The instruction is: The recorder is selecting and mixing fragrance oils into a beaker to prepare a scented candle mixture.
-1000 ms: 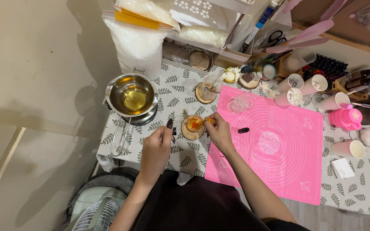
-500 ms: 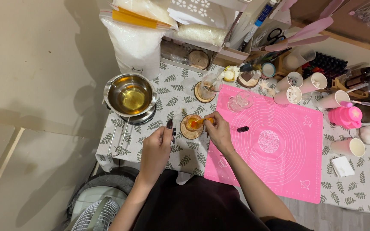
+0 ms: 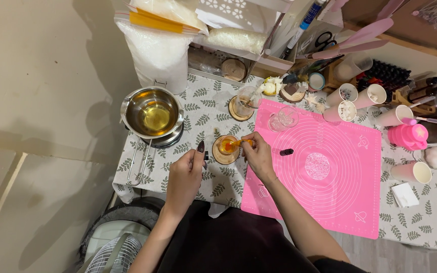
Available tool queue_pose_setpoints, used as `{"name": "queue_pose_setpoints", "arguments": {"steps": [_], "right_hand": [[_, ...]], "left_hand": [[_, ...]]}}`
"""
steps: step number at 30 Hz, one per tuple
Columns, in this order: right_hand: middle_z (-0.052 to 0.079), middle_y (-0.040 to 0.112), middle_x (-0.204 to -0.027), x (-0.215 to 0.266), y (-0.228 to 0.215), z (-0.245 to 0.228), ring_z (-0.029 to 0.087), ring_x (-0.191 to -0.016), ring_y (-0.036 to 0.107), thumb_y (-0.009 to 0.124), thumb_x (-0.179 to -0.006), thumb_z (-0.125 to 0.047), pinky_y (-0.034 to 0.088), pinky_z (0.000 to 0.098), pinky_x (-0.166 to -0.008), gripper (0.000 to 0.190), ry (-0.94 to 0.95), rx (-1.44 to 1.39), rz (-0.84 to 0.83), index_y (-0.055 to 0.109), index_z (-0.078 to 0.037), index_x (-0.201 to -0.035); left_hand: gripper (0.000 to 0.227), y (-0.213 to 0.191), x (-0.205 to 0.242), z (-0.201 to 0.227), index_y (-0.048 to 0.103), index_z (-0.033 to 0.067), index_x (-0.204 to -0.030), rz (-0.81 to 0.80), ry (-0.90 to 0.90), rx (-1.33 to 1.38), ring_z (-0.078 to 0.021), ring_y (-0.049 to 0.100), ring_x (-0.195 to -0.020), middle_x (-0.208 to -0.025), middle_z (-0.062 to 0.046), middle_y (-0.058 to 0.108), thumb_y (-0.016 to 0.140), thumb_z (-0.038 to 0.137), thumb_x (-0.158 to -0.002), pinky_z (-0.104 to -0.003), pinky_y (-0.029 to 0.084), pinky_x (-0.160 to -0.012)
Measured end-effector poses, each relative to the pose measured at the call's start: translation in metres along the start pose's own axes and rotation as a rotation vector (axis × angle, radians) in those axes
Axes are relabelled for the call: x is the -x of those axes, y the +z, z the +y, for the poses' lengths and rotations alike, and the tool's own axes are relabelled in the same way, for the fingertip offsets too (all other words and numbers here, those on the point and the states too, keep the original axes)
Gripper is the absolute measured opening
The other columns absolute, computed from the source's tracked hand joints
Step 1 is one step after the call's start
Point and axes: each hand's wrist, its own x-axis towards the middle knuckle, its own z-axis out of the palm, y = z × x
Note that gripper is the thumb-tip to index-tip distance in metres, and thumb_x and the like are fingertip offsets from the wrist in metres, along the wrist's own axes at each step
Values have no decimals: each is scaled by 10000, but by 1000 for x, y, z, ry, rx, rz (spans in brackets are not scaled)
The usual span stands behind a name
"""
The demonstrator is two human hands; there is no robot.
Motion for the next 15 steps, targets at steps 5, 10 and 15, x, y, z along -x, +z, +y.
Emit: {"name": "queue_pose_setpoints", "arguments": {"steps": [5,10,15], "right_hand": [[34,638,-657,0,-2,8,71,-551,560,604,-958,-131,424,243,-494,130,28,-100,-11,627,-39,-1048],[39,618,-652,2,-6,16,78,-487,453,551,-974,-118,349,243,-439,130,124,-355,-46,606,-53,-1072],[53,606,-721,13,-11,7,111,-592,515,476,-978,-138,418,252,-570,215,237,-691,-91,593,-43,-1130]], "left_hand": [[405,1,-1,-1,665,-1,-784,-2,3,-9,-103,464,-408,-473,-52,505,539,295,-1031,-302,374,-433],[389,3,-2,-7,668,-4,-817,-8,-2,-23,-106,444,-422,-491,-54,503,550,294,-1037,-302,355,-438],[271,8,-4,-8,658,6,-1050,-36,43,41,-88,640,-572,-738,-48,690,589,263,-998,-254,502,-509]]}}
